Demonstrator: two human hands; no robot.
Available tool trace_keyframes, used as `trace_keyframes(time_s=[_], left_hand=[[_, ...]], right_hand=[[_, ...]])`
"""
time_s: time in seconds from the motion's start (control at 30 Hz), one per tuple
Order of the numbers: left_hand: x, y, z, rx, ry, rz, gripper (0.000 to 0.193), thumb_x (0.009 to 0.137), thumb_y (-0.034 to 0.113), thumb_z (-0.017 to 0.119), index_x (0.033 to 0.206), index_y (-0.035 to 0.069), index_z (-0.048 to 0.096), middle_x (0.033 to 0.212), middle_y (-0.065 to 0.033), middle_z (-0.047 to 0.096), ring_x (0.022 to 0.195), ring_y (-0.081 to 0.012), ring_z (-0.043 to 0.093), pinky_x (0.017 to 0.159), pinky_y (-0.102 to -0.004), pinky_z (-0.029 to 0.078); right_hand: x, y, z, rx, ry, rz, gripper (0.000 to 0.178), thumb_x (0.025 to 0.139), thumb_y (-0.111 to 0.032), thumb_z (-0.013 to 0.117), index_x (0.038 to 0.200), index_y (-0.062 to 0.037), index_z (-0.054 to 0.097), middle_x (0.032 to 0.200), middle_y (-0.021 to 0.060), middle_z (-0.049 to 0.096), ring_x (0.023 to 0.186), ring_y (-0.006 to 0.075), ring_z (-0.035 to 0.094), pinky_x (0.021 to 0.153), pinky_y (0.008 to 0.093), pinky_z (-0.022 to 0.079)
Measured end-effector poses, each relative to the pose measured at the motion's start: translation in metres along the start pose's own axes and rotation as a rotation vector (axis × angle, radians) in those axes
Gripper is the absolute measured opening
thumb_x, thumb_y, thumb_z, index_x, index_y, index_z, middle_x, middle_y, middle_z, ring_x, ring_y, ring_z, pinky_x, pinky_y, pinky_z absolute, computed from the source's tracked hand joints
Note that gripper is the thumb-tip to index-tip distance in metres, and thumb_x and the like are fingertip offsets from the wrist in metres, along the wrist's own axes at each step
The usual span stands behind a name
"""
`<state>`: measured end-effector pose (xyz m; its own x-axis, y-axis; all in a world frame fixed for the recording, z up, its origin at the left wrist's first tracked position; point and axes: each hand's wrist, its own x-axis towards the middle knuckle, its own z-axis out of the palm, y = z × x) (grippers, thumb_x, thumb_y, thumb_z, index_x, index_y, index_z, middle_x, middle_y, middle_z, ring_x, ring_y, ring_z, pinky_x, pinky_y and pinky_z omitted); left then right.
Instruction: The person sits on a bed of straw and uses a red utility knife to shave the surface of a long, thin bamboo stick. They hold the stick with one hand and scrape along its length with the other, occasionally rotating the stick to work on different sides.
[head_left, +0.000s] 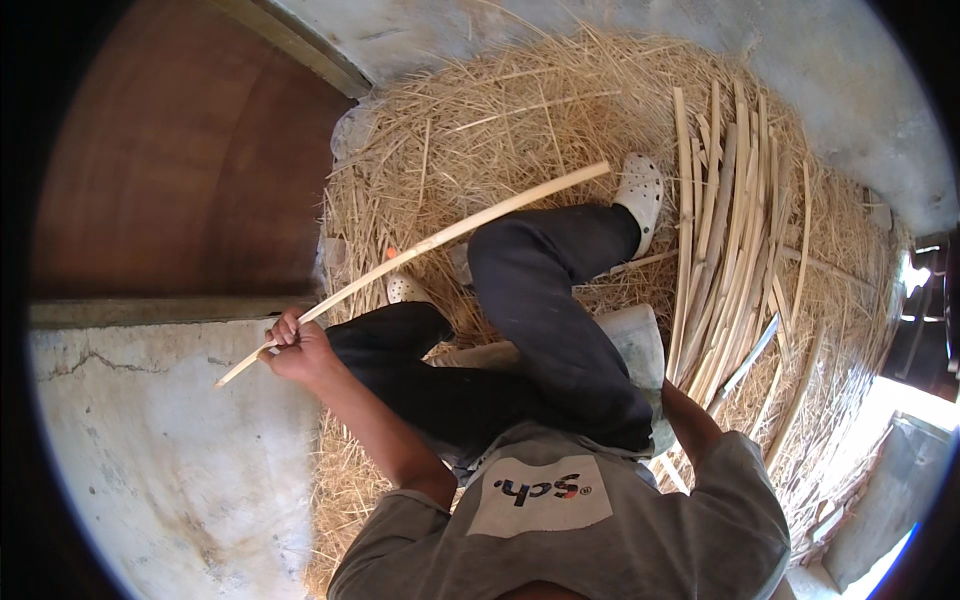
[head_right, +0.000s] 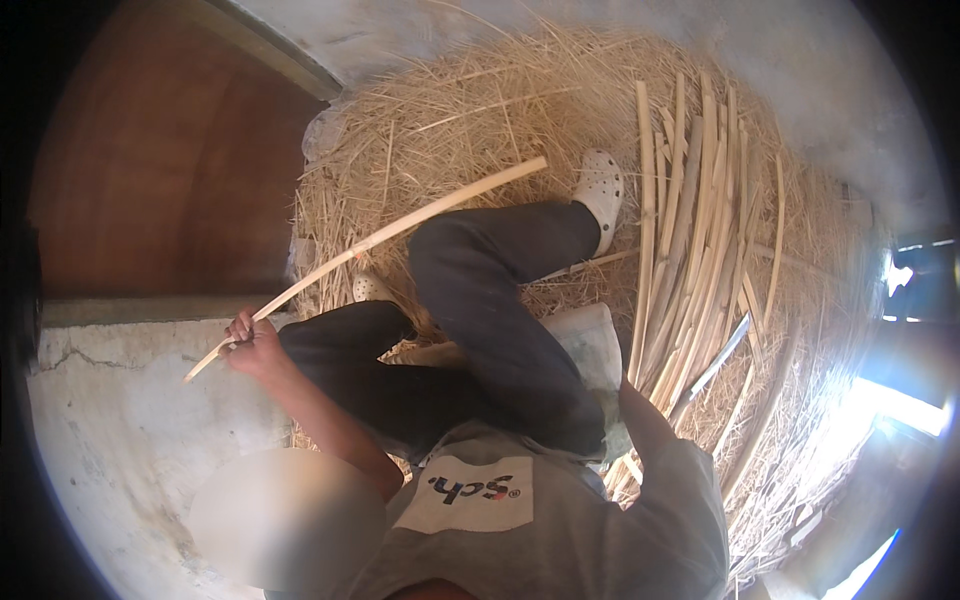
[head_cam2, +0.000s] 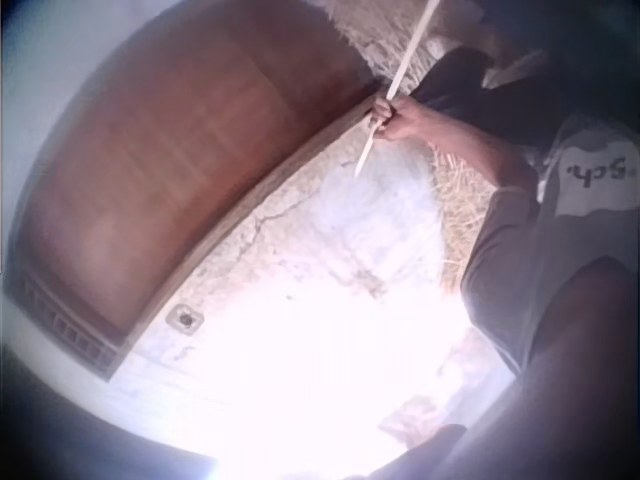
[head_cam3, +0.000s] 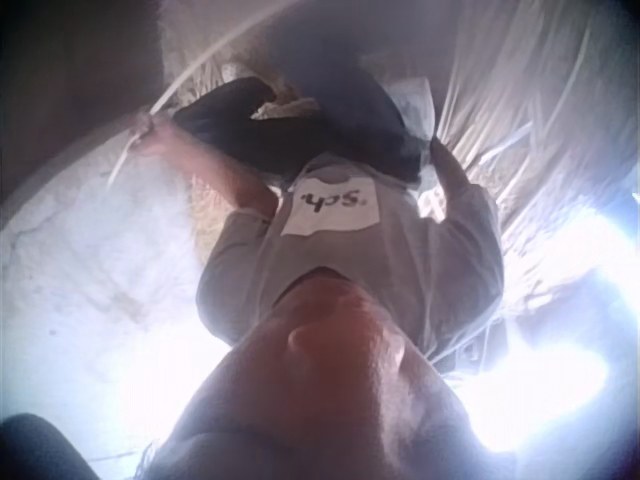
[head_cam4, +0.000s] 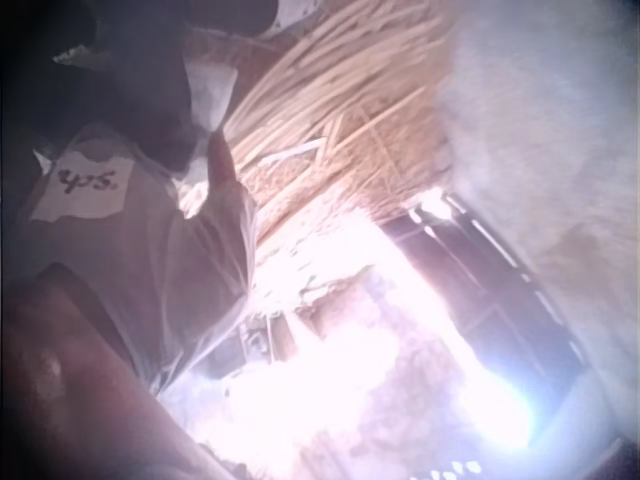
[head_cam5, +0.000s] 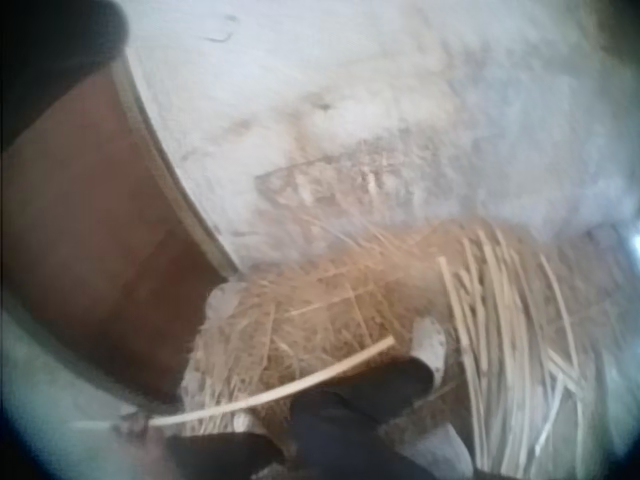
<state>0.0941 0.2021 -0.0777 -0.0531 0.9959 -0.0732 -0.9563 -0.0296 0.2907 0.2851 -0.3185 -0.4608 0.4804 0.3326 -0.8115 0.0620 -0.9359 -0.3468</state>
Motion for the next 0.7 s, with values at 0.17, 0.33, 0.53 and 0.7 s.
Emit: trace_keyframes(time_s=[0.17, 0.33, 0.53, 0.7], left_hand=[[-0.009, 0.008, -0.005, 0.019, 0.013, 0.049, 0.050, 0.101, 0.049, 0.030, 0.074, 0.009, 0.041, 0.054, -0.0007, 0.029, 0.045, -0.0137, 0.026, 0.046, -0.0290, 0.028], [-0.019, 0.003, 0.001, -0.030, 0.057, 0.058, 0.050, 0.101, 0.049, 0.030, 0.074, 0.009, 0.041, 0.054, -0.0005, 0.029, 0.045, -0.0130, 0.025, 0.046, -0.0282, 0.027], [-0.035, 0.001, 0.007, -0.075, 0.026, 0.064, 0.050, 0.101, 0.050, 0.030, 0.075, 0.009, 0.041, 0.054, -0.0007, 0.029, 0.045, -0.0130, 0.026, 0.045, -0.0281, 0.027], [-0.050, 0.003, 0.014, -0.172, 0.034, 0.027, 0.052, 0.101, 0.052, 0.028, 0.075, 0.008, 0.041, 0.053, -0.0013, 0.030, 0.045, -0.0134, 0.027, 0.045, -0.0280, 0.027]], right_hand=[[0.000, 0.024, -0.010, 0.079, 0.028, -0.103, 0.029, 0.082, -0.017, 0.063, 0.109, -0.0075, 0.065, 0.089, 0.0225, 0.068, 0.085, 0.0362, 0.067, 0.070, 0.0434, 0.052], [-0.046, 0.063, -0.052, -0.117, 0.400, -0.160, 0.025, 0.083, -0.016, 0.061, 0.107, -0.0078, 0.064, 0.087, 0.0223, 0.067, 0.084, 0.0378, 0.066, 0.069, 0.0446, 0.052], [-0.155, -0.061, -0.184, 0.276, 0.807, -0.191, 0.023, 0.091, -0.019, 0.057, 0.106, -0.0020, 0.058, 0.087, 0.0176, 0.063, 0.080, 0.0295, 0.064, 0.069, 0.0412, 0.049], [-0.231, -0.230, -0.221, 1.139, 0.502, -0.512, 0.024, 0.085, -0.014, 0.069, 0.106, -0.0020, 0.063, 0.065, -0.0048, 0.050, 0.047, 0.0042, 0.040, 0.042, 0.0214, 0.032]])
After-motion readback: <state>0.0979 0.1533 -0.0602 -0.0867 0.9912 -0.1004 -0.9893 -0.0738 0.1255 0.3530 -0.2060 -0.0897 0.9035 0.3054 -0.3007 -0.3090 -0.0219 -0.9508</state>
